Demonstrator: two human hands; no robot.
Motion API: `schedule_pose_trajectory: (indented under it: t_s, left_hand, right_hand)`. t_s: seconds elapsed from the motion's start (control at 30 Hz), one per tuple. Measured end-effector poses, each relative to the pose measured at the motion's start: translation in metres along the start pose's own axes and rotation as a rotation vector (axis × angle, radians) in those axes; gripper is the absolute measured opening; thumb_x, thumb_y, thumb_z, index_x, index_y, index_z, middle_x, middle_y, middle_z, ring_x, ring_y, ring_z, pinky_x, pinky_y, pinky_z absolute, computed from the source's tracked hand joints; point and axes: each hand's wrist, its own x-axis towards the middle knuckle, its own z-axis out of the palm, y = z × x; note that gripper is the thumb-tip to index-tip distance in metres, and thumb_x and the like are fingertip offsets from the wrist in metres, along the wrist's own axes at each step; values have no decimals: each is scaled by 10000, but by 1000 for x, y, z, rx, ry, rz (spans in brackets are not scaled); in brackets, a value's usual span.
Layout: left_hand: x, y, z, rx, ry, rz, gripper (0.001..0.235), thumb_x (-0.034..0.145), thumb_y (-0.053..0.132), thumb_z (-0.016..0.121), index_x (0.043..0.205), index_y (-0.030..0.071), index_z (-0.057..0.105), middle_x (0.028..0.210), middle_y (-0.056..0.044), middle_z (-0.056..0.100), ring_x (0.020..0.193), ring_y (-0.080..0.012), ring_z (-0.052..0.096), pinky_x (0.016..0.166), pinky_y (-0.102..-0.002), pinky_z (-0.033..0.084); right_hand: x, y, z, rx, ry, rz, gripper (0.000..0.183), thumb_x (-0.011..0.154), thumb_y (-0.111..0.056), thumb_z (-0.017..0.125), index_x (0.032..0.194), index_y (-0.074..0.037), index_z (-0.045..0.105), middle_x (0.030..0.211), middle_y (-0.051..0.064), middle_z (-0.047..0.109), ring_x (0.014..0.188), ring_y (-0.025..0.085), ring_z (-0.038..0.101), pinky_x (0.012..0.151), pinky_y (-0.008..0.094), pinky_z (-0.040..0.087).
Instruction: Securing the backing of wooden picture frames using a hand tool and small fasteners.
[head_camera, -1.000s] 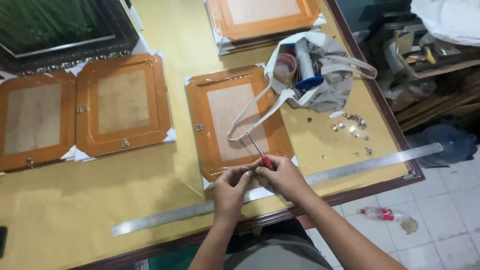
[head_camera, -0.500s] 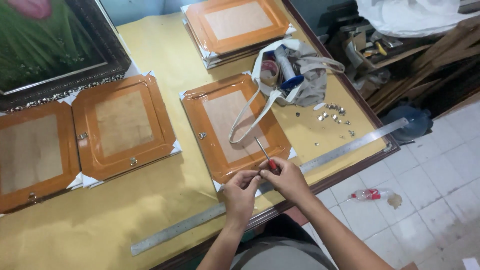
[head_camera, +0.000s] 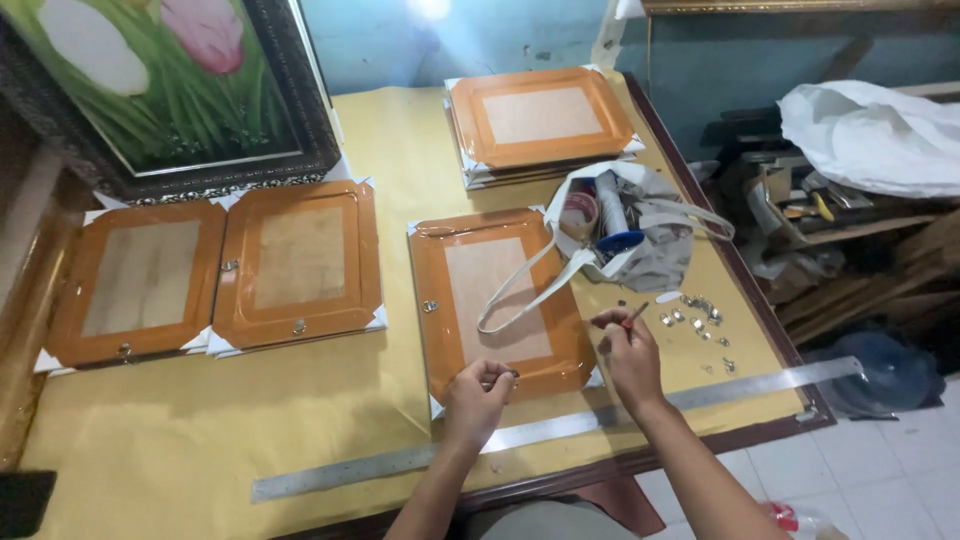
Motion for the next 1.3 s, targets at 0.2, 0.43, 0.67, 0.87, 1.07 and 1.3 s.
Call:
schedule_pose_trajectory:
  t_s: [0.2, 0.43, 0.67, 0.87, 1.07, 1.3]
  left_hand:
    - [11, -12, 9, -85, -1, -83, 112, 728, 159, 631, 791, 83, 683, 652, -27, 669, 503, -94, 600, 459, -200, 514]
    - [7, -13, 5, -316, -63, -56, 243, 711, 67, 616, 905, -79, 620, 722, -177, 620, 517, -179, 626, 438, -221, 534]
    - [15, 2, -1, -172, -62, -88, 175, 645, 54, 618, 809, 18, 668, 623, -122, 623, 442, -145, 594, 396, -221, 535]
    - [23, -8, -2, -198, -151, -67, 199, 663, 42, 617, 851, -8, 657, 680, -156, 635, 463, -147, 593, 395, -195, 515]
    - [27, -11, -2, -208, -178, -67, 182, 656, 21, 607, 829, -16, 653, 659, -138, 633, 453, -126, 588, 389, -185, 508]
    - [14, 3, -9, -181, -163, -101, 182, 654, 23, 606, 826, -17, 651, 648, -128, 634, 451, -122, 582, 402, -190, 508]
  right_hand:
    - [20, 24, -4, -85, -77, -153, 274, 844, -293, 419, 1053, -151, 524, 1016, 32, 646, 986, 188, 585, 816, 323, 428]
    - [21, -14, -14, -484, -295, -79, 455, 773, -84, 443, 1180, -146, 248, 1046, 236, 588, 1017, 402, 541, 908, 513, 387]
    - [-16, -87, -33, -840, -595, -316, 293, 673, -107, 593, 965, -128, 610, 922, 129, 676, 929, 325, 622, 816, 395, 479]
    - [-32, -102, -38, -733, -564, -504, 288, 671, -68, 622, 942, -144, 684, 844, 129, 688, 829, 319, 648, 706, 370, 527]
    - [-29, -95, -37, -823, -572, -429, 272, 694, -96, 651, 948, -178, 701, 829, 100, 704, 812, 277, 668, 671, 318, 547]
    - [-39, -97, -35, -882, -606, -358, 299, 687, -99, 667, 969, -191, 701, 841, 115, 701, 821, 284, 668, 673, 313, 550]
